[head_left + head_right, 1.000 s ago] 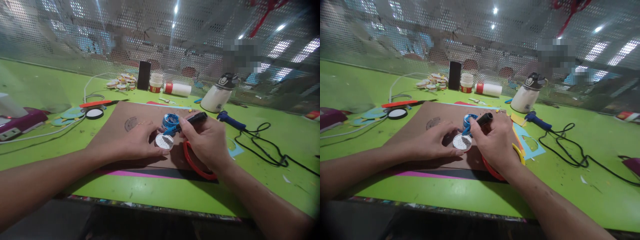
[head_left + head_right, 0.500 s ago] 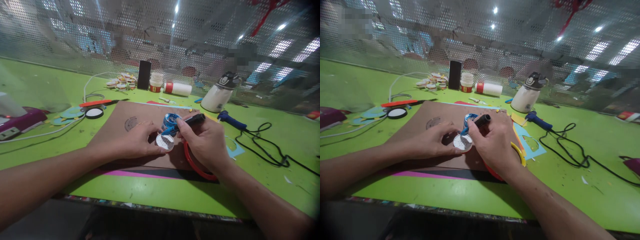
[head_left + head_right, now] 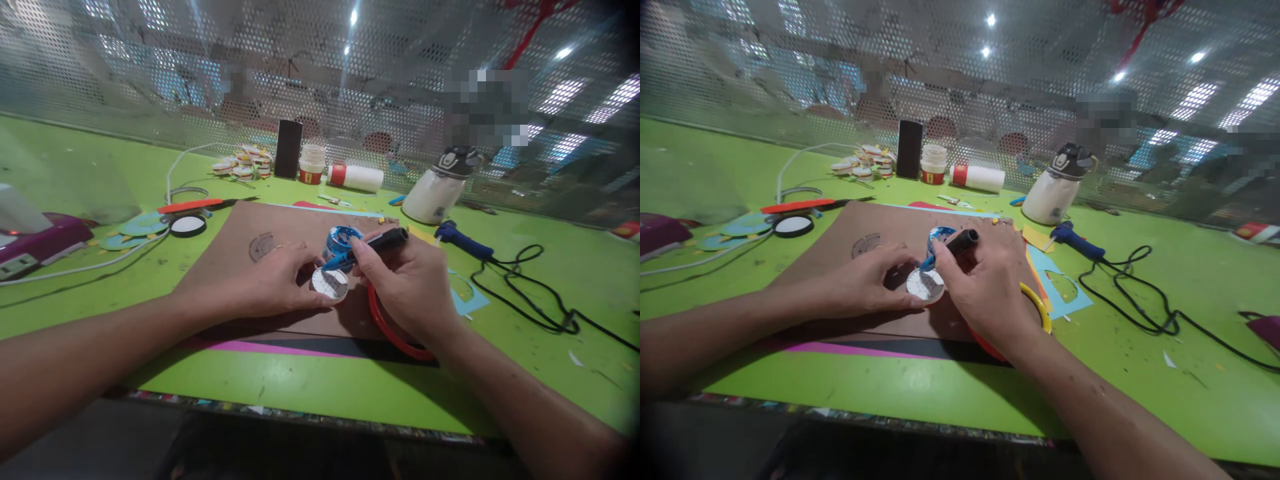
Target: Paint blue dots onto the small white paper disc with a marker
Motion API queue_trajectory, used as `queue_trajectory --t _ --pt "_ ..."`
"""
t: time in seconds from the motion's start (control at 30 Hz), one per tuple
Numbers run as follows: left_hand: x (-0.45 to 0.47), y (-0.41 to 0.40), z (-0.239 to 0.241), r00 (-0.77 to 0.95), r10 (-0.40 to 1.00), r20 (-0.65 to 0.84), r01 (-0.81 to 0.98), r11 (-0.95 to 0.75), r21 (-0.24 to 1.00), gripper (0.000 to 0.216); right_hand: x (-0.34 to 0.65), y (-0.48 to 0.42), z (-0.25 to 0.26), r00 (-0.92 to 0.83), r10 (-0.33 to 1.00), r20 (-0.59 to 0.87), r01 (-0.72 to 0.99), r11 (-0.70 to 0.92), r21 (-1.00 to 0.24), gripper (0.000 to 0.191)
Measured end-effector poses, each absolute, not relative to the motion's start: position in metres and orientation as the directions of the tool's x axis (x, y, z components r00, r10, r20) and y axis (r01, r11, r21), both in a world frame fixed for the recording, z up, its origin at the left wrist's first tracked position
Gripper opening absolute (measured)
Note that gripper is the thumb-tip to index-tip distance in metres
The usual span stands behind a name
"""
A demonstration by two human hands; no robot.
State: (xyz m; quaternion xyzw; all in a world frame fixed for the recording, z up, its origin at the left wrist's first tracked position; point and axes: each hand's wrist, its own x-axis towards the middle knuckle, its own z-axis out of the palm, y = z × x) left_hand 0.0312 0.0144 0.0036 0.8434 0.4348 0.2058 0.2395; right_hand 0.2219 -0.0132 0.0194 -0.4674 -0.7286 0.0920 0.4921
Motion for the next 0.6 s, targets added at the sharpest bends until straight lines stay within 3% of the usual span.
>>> queue_trajectory --t 0.6 --pt "0.0331 0.0151 0.0046 0.571 0.803 0.167 0.617 -0.555 0.558 0.033 0.2215 -0.0112 0.0158 -0.091 0.764 0.639 0.601 0.554 -0.576 0.024"
